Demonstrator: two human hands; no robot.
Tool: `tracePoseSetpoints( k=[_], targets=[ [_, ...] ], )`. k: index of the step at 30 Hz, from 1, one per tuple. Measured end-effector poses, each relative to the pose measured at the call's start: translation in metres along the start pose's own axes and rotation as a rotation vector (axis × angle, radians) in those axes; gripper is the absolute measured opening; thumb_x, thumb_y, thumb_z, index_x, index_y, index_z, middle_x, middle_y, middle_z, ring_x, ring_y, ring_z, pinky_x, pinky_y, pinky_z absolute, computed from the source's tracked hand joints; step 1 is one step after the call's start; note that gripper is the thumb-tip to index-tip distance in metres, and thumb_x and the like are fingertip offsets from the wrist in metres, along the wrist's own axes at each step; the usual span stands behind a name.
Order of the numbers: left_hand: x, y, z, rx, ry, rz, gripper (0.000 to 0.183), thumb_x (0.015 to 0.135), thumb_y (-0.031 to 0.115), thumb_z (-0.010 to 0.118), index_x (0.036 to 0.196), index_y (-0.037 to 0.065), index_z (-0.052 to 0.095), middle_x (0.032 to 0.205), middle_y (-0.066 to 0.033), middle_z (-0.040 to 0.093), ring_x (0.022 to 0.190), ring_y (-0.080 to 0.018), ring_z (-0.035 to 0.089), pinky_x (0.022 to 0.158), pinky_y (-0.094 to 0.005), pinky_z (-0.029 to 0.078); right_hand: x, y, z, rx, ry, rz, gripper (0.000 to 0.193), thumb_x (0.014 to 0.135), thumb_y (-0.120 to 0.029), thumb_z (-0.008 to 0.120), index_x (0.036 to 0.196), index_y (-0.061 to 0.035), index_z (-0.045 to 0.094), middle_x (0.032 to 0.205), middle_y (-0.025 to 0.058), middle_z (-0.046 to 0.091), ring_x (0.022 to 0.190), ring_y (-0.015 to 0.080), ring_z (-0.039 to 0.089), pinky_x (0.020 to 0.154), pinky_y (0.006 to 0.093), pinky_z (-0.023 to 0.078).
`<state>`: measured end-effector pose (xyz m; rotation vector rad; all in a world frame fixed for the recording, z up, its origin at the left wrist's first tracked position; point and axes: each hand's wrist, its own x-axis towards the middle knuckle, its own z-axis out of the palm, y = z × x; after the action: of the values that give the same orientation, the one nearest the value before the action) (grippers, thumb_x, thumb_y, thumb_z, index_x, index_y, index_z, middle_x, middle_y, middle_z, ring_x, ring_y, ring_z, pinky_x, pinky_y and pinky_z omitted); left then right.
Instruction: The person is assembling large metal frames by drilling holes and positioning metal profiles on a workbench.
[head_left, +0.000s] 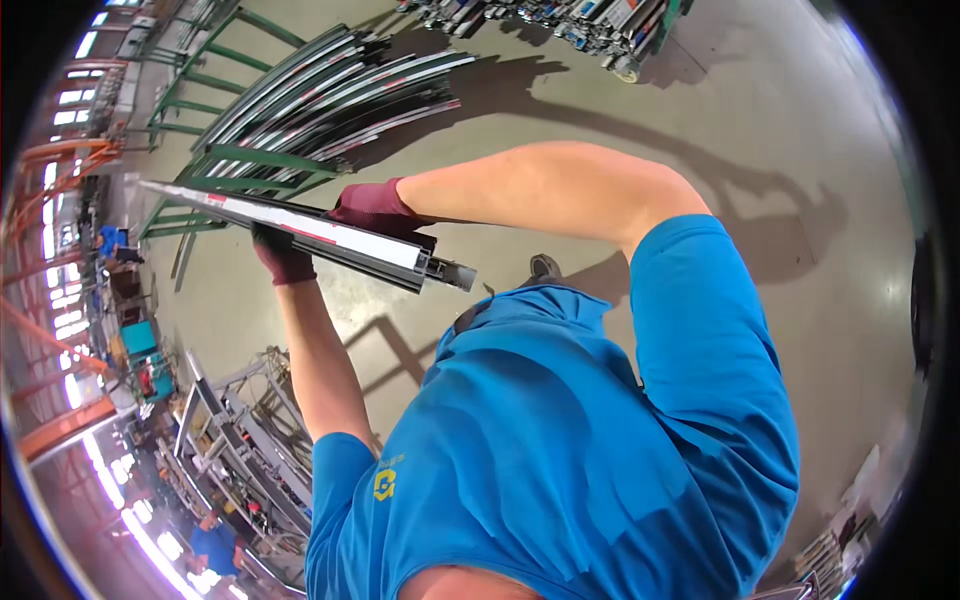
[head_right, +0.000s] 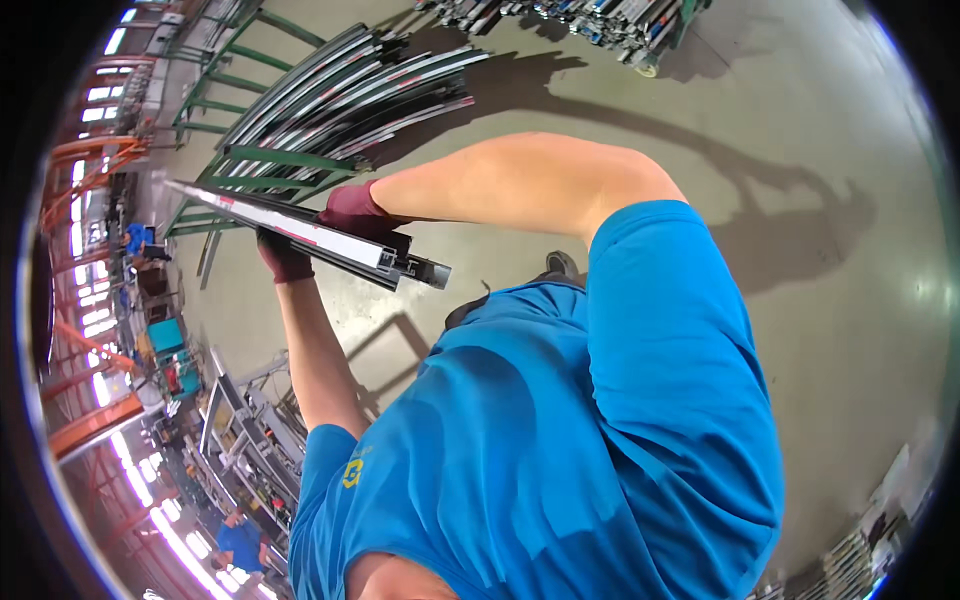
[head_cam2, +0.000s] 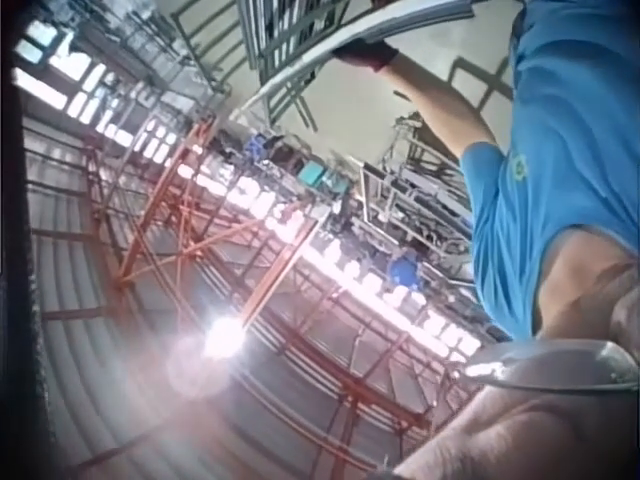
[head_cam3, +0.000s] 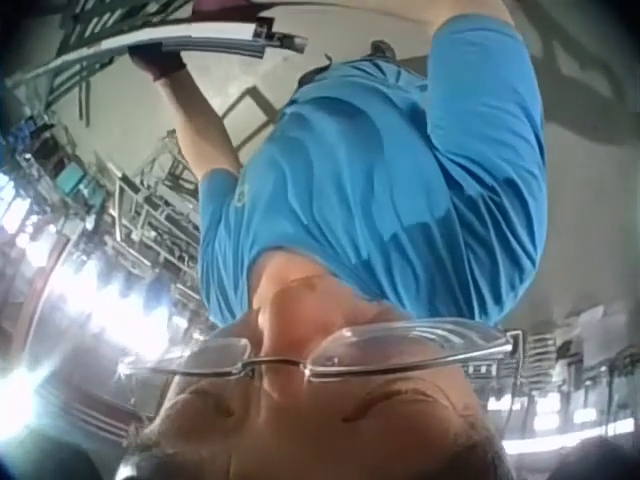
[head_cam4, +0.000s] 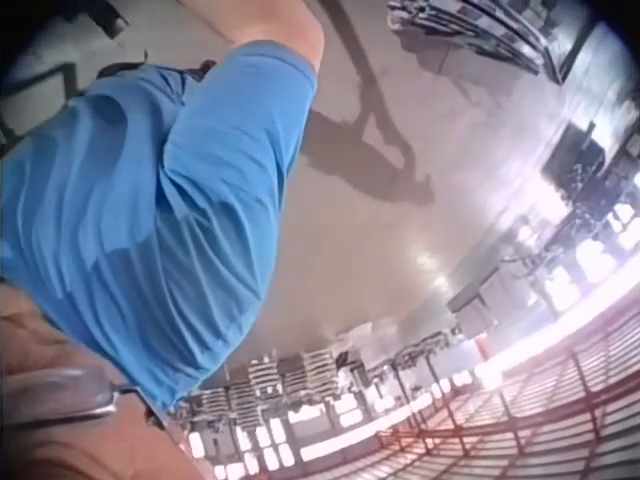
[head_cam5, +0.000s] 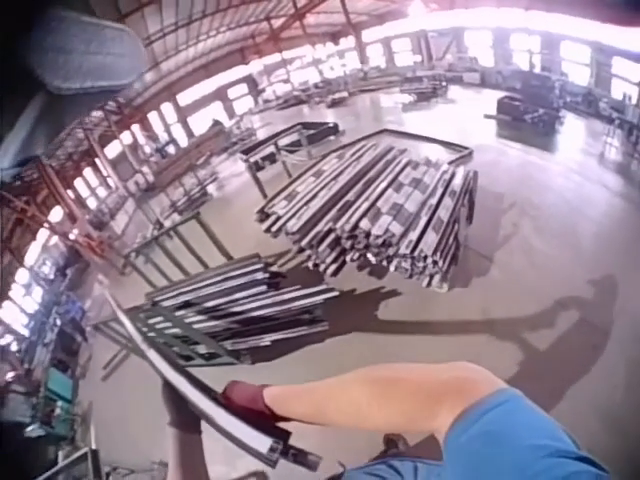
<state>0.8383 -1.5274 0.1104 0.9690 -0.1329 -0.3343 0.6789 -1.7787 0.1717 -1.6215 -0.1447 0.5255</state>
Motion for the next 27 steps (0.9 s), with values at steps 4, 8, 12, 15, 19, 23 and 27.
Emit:
tracePoseSetpoints(
  k=[4, 8, 12, 15, 19, 23, 27],
  targets=[
    [0.002, 0.006, -0.024, 0.012, -0.027, -0.011, 0.036, 0.109, 0.029, 0.043, 0.128, 0.006, 0.064, 0.104, -0.0119, 0.072, 0.094, -0.0293, 0.070, 0.085, -0.0448, 0.059, 0.013, 0.005, 0.014, -0.102, 0.010, -0.064, 0.048, 0.109, -0.038, 0.046, 0.111, 0.0018, 0.073, 0.096, 0.0095, 0.071, 0.085, 0.0203, 0.059, 0.084, 0.0425, 0.048],
    [0.002, 0.021, -0.058, 0.043, 0.077, 0.068, 0.032, 0.109, 0.030, 0.044, 0.122, 0.008, 0.064, 0.103, -0.0113, 0.071, 0.094, -0.0297, 0.070, 0.085, -0.0442, 0.060, 0.021, -0.010, 0.040, -0.107, 0.026, -0.049, 0.050, 0.110, -0.038, 0.042, 0.112, 0.0028, 0.072, 0.100, 0.0139, 0.072, 0.089, 0.0219, 0.062, 0.087, 0.0436, 0.048],
    [-0.070, 0.018, -0.019, -0.154, -0.020, -0.086, 0.052, 0.108, 0.050, 0.044, 0.126, 0.005, 0.063, 0.109, -0.0171, 0.071, 0.099, -0.0365, 0.069, 0.092, -0.0506, 0.058, 0.032, 0.000, 0.068, -0.194, 0.029, -0.073, 0.053, 0.109, -0.043, 0.043, 0.109, 0.0008, 0.073, 0.093, 0.0148, 0.073, 0.084, 0.0263, 0.064, 0.085, 0.0443, 0.051],
    [-0.144, -0.004, 0.009, -0.162, 0.162, -0.152, 0.077, 0.099, 0.073, 0.050, 0.125, 0.001, 0.062, 0.105, -0.0158, 0.073, 0.100, -0.0306, 0.069, 0.096, -0.0453, 0.056, 0.053, 0.030, 0.097, 0.043, 0.053, -0.034, 0.048, 0.109, -0.039, 0.047, 0.103, 0.0010, 0.072, 0.086, 0.0110, 0.072, 0.080, 0.0155, 0.062, 0.080, 0.0405, 0.052],
    [-0.253, -0.015, 0.073, -0.029, 0.382, -0.264, 0.058, 0.103, 0.050, 0.062, 0.140, 0.006, 0.052, 0.108, -0.0032, 0.066, 0.094, -0.0173, 0.067, 0.078, -0.0369, 0.059, 0.090, 0.089, 0.158, 0.135, 0.167, -0.066, 0.042, 0.111, -0.031, 0.042, 0.107, 0.0021, 0.068, 0.093, 0.0180, 0.072, 0.085, 0.0235, 0.067, 0.082, 0.0421, 0.055],
    [-0.295, 0.000, 0.043, 0.093, 0.578, -0.205, 0.057, 0.097, 0.035, 0.075, 0.140, 0.005, 0.051, 0.102, -0.0027, 0.064, 0.087, -0.0125, 0.064, 0.073, -0.0321, 0.057, 0.091, 0.088, 0.217, 0.446, 0.074, 0.092, 0.041, 0.112, -0.035, 0.043, 0.116, 0.0002, 0.064, 0.093, 0.0146, 0.071, 0.086, 0.0217, 0.066, 0.082, 0.0417, 0.055],
    [-0.316, 0.012, -0.002, 0.138, 0.449, -0.294, 0.057, 0.098, 0.029, 0.073, 0.140, 0.000, 0.049, 0.103, -0.0093, 0.068, 0.084, -0.0183, 0.069, 0.075, -0.0364, 0.059, 0.113, 0.129, 0.251, 0.353, 0.019, -0.058, 0.042, 0.112, -0.037, 0.047, 0.119, 0.0019, 0.063, 0.098, 0.0087, 0.070, 0.089, 0.0181, 0.065, 0.081, 0.0390, 0.054]
  ],
)
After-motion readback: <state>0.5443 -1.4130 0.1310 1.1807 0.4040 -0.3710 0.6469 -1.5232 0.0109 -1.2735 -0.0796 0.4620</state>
